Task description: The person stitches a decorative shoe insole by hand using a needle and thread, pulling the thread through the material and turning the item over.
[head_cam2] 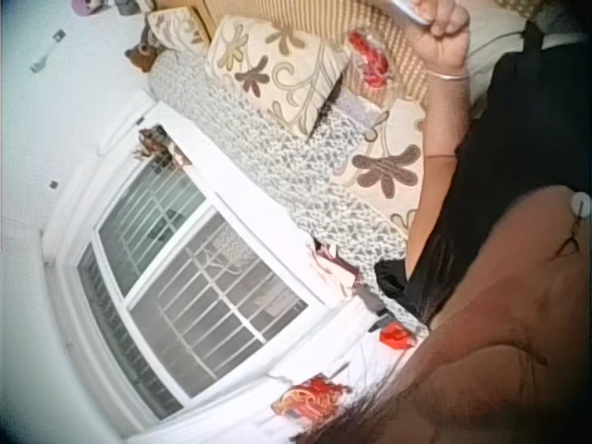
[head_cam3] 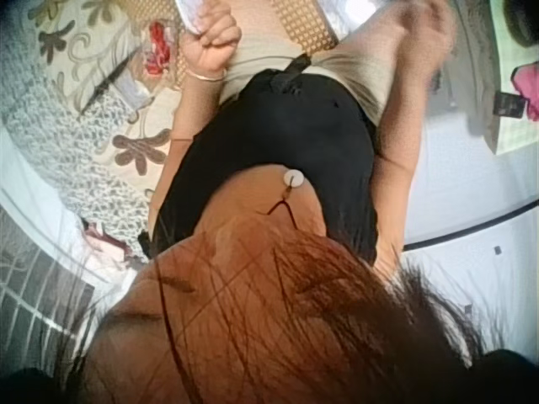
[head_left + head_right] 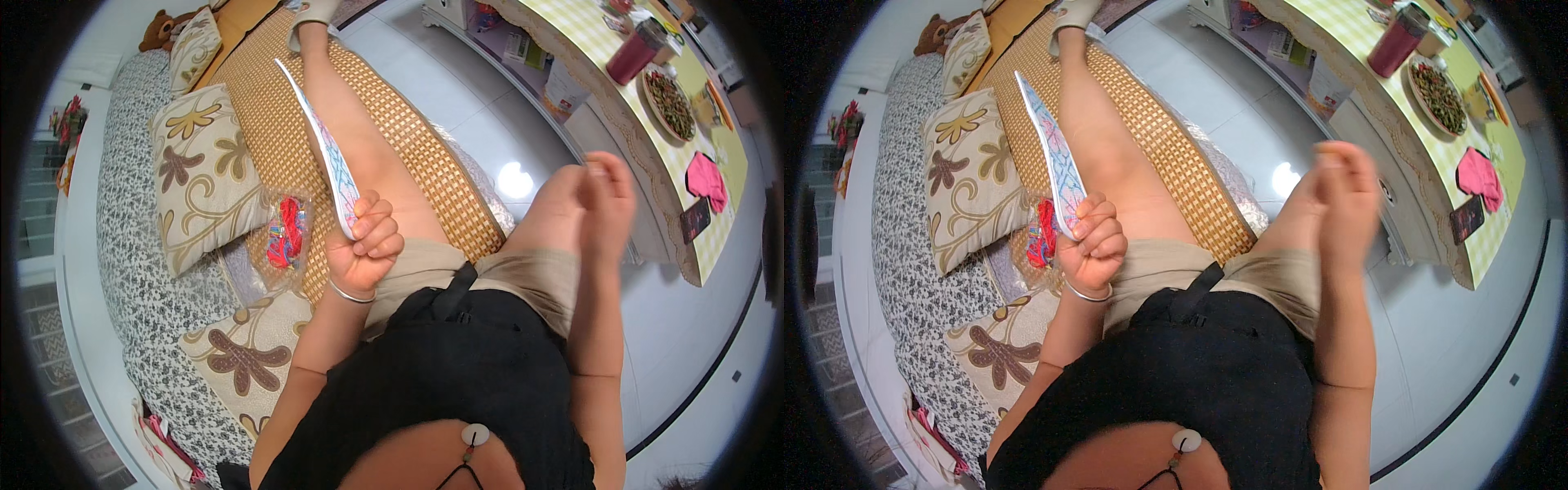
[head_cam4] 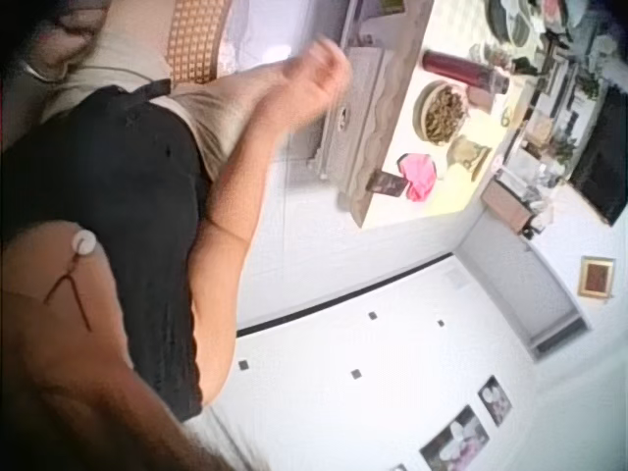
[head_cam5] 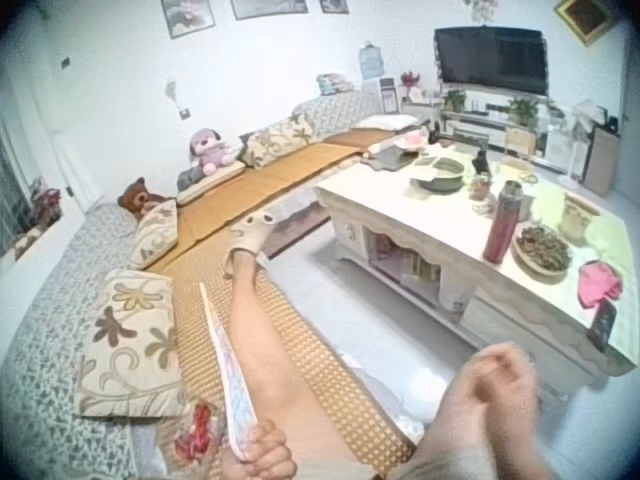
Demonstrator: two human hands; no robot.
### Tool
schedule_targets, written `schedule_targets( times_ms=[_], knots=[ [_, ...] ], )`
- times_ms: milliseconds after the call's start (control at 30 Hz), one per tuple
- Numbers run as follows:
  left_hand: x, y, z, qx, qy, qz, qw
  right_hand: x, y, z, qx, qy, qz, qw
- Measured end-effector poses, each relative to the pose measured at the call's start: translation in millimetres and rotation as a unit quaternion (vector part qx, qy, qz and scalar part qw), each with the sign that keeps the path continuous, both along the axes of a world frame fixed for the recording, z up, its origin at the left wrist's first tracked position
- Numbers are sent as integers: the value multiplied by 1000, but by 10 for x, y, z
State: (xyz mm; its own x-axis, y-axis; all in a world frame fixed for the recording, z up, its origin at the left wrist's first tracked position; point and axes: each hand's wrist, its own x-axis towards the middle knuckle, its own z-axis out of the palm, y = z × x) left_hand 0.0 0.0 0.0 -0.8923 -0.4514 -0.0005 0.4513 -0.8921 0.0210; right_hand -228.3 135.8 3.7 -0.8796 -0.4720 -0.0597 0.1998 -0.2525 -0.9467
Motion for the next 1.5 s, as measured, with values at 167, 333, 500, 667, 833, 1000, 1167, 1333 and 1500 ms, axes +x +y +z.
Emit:
schedule_targets(
  times_ms=[167, 333, 500, 667, 833, 1000, 1167, 1333, 1500],
  knots=[
    [-193, 181, -16, 22, 95, -76, 992, 624, -159, 371, 3, 356, 203, 912],
    [-163, 250, 18, 94, 80, -93, 988, 793, -325, 441, -49, 454, 199, 867],
    [148, 264, -451, -150, -228, 64, 960, 803, -328, 446, -75, 469, 186, 860],
    [187, 276, -633, -106, -195, 81, 972, 817, -322, 419, -64, 481, 190, 854],
    [194, 314, -581, -87, -224, 92, 966, 807, -331, 399, -67, 483, 194, 851],
    [-39, 358, -280, 31, -52, 13, 998, 796, -334, 383, -76, 479, 200, 851],
    [66, 331, -426, 1, -90, 26, 996, 790, -330, 398, -79, 472, 201, 855],
    [-158, 293, -6, -96, -112, -2, 989, 768, -286, 359, -37, 390, 234, 890],
    [-206, 327, 219, -216, -228, 48, 948, 670, -206, 334, -1, 162, 335, 928]
  ],
)
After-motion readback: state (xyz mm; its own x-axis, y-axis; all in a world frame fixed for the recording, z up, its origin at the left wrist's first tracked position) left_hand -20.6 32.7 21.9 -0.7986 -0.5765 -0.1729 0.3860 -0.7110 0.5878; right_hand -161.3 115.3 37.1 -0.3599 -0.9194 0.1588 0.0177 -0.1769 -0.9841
